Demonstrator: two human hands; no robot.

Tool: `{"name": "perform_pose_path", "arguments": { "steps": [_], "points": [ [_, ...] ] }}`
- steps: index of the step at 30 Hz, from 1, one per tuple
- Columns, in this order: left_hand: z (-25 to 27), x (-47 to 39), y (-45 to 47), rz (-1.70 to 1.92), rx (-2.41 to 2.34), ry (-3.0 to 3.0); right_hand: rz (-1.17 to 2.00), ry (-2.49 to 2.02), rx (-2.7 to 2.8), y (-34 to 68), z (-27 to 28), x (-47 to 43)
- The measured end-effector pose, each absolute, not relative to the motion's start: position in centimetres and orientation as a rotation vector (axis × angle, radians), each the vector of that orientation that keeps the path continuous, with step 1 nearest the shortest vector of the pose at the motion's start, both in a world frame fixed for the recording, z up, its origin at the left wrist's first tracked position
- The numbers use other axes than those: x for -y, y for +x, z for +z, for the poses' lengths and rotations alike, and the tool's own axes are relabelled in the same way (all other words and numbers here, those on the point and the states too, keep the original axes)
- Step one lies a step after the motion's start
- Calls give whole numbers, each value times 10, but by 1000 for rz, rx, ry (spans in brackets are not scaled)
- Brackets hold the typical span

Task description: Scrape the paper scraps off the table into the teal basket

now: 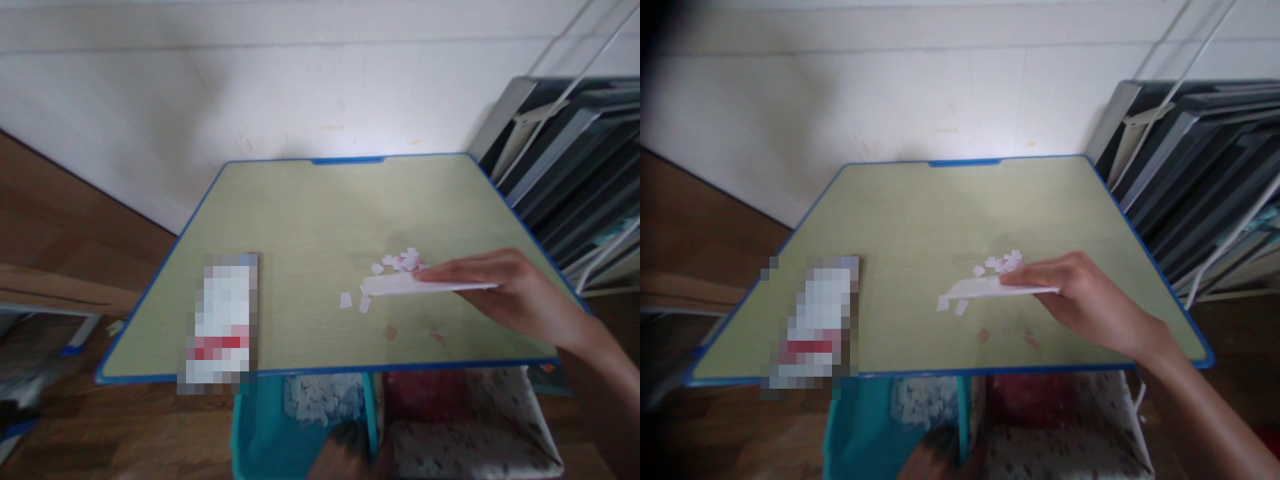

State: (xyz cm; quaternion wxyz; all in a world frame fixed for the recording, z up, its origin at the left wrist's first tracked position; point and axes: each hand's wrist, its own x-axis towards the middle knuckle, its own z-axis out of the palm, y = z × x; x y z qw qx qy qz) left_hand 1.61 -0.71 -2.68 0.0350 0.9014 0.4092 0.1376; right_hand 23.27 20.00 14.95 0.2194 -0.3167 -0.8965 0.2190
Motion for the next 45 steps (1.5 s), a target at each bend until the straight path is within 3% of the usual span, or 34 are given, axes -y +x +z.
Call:
{"name": "perform_pose_path", "arguments": {
  "steps": [27,45],
  "points": [
    [-18,6,15,509,-1265,2820,751,-579,2667,259,164,-206],
    [-16,4,15,484,-1247,2790,937,-667,2541,264,159,-218]
  ]
}}
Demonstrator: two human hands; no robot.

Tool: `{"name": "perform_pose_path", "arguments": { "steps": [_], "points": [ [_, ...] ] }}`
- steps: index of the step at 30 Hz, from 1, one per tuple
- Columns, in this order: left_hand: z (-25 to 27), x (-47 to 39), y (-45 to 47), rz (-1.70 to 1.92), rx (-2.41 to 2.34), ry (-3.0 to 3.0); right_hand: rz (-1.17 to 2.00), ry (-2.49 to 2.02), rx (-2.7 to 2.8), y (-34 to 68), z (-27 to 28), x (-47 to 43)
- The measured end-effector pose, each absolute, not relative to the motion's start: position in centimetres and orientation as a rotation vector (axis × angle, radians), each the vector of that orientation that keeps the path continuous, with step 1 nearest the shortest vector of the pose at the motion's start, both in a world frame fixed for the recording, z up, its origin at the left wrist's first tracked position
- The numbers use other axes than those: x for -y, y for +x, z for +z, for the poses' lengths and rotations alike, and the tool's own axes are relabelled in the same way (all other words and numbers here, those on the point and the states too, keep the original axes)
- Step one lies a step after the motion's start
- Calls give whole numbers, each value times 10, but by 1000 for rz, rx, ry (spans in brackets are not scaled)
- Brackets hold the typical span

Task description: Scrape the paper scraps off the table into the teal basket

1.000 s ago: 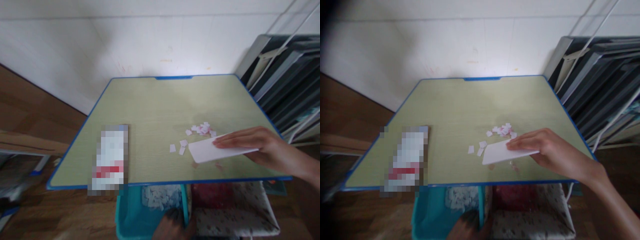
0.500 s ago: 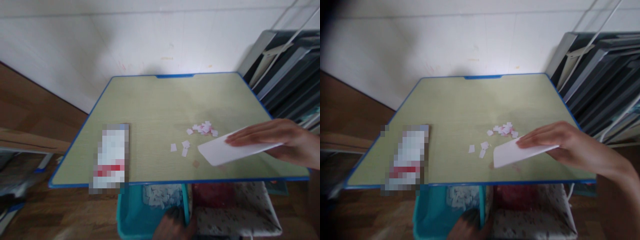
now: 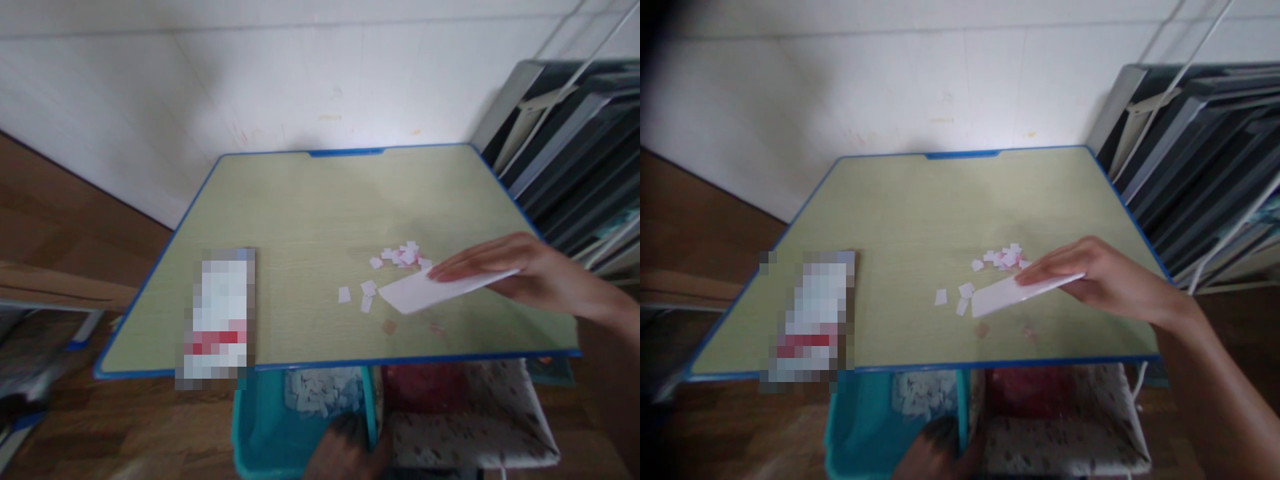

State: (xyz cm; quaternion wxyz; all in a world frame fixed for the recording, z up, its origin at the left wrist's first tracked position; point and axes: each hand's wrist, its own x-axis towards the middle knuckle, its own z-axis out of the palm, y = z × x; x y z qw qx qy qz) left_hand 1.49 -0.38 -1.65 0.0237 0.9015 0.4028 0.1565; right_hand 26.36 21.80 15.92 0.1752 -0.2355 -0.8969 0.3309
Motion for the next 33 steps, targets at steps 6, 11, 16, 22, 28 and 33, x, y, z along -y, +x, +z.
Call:
{"name": "perform_pose_path", "arguments": {
  "steps": [6,11,16,22,28,33],
  "points": [
    [-17,5,15,437,-1235,2788,1041,-655,2548,268,167,-215],
    [-13,3,14,457,-1226,2787,1018,-681,2544,261,164,-215],
    [-14,5,14,437,-1236,2775,1073,-655,2585,262,168,-218],
    [-16,6,15,413,-1213,2762,1023,-680,2599,257,169,-220],
    [-13,5,15,388,-1246,2745,1024,-709,2558,271,172,-216],
    [-17,5,16,424,-1214,2792,877,-701,2542,245,162,-212]
  ]
}}
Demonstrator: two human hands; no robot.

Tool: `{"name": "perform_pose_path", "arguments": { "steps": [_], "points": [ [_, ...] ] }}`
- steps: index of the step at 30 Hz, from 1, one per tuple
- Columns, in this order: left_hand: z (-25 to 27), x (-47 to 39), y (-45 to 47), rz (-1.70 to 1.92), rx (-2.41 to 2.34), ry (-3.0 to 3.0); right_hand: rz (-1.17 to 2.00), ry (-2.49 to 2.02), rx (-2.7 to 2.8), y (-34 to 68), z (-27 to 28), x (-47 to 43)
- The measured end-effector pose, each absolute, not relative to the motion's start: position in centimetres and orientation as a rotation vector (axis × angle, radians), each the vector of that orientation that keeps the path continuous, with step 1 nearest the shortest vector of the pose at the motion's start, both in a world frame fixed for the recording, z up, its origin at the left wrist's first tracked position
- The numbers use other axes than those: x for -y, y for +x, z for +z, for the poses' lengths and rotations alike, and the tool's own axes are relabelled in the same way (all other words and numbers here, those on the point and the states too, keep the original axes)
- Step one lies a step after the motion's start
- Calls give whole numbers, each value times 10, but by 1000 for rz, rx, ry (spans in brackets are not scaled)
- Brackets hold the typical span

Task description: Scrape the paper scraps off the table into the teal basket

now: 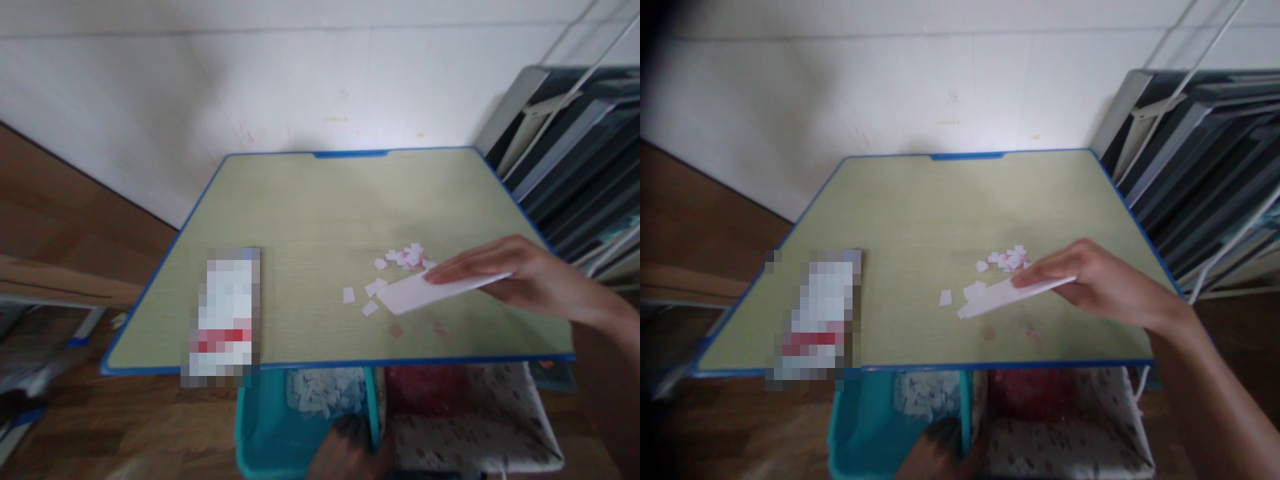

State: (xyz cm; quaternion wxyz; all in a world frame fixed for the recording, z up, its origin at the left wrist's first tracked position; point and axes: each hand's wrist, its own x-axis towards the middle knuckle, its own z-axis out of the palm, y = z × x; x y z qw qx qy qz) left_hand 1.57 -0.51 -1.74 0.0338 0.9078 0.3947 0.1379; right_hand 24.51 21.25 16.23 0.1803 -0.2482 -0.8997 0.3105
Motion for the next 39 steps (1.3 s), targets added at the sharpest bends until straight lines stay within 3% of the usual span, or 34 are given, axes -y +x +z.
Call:
{"name": "perform_pose_path", "arguments": {
  "steps": [17,31,39],
  "points": [
    [-23,6,18,393,-1231,2783,564,-908,2453,243,156,-203],
    [-24,6,16,476,-1205,2792,729,-851,2584,237,152,-183],
    [-21,5,17,348,-1182,2796,779,-723,2614,235,162,-191]
  ]
}}
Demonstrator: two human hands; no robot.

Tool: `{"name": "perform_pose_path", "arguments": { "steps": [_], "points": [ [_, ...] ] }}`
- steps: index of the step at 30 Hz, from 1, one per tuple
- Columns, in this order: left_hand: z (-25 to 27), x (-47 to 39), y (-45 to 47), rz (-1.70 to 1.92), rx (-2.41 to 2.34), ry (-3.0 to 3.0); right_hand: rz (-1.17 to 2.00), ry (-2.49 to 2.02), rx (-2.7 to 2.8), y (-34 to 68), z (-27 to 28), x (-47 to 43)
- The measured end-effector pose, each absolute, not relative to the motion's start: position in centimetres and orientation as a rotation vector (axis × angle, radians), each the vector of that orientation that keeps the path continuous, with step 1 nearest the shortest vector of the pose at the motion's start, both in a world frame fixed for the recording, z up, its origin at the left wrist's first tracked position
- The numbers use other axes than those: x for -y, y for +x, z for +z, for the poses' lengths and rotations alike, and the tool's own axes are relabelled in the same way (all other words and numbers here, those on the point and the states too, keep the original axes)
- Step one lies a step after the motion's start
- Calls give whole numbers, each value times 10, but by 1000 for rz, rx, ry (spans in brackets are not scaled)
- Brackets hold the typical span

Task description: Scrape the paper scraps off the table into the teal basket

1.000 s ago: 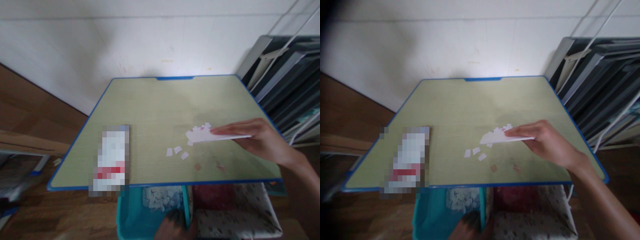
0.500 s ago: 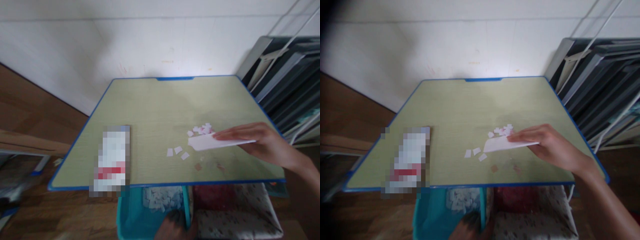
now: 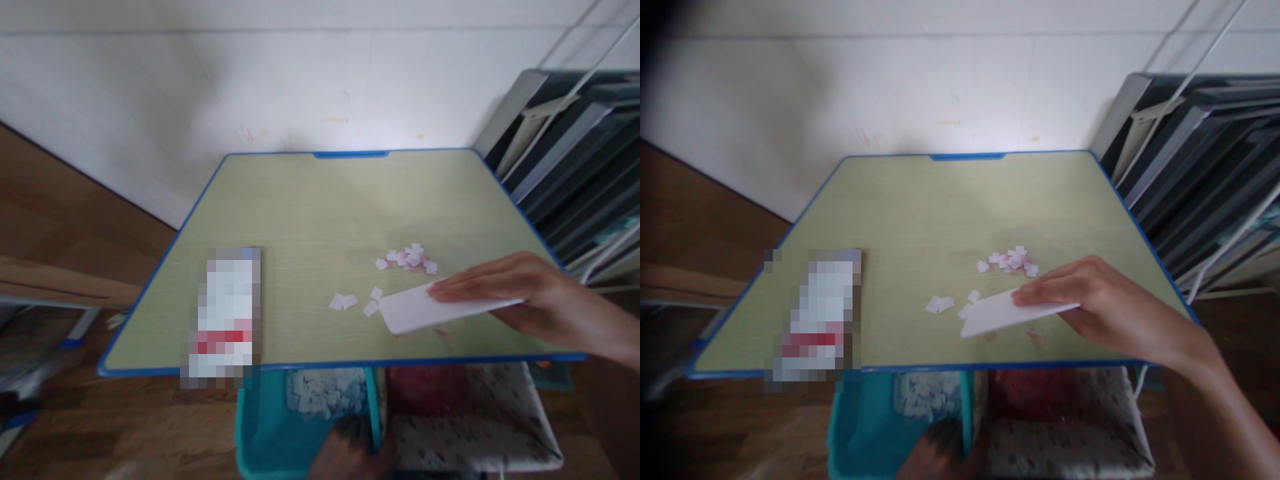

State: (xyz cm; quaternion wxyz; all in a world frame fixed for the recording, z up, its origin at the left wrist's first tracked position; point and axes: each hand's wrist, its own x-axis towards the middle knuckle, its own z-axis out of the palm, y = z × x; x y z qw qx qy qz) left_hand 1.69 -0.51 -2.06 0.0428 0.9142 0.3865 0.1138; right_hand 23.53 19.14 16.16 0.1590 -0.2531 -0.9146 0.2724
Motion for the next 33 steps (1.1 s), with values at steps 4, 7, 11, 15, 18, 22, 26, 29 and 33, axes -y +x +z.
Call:
{"name": "perform_pose_path", "arguments": {
  "steps": [4,7,11,15,18,22,26,29,33],
  "points": [
    [-23,5,15,367,-1150,2768,890,-588,2645,221,154,-191],
    [-25,7,14,339,-1140,2739,859,-612,2561,216,150,-187],
    [-22,8,14,291,-1125,2743,586,-861,2396,226,154,-186],
    [-17,4,15,324,-1114,2769,752,-776,2431,235,159,-187],
    [-15,2,15,259,-1127,2766,811,-831,2434,248,156,-191],
    [-16,4,14,219,-1118,2780,832,-1123,2367,269,141,-198],
    [-15,6,12,236,-1155,2786,1064,-1010,2391,268,133,-205],
    [-15,6,11,298,-1176,2791,1283,-825,2501,260,138,-212],
    [-18,3,11,363,-1201,2794,1424,-654,2532,263,145,-213]
  ]
}}
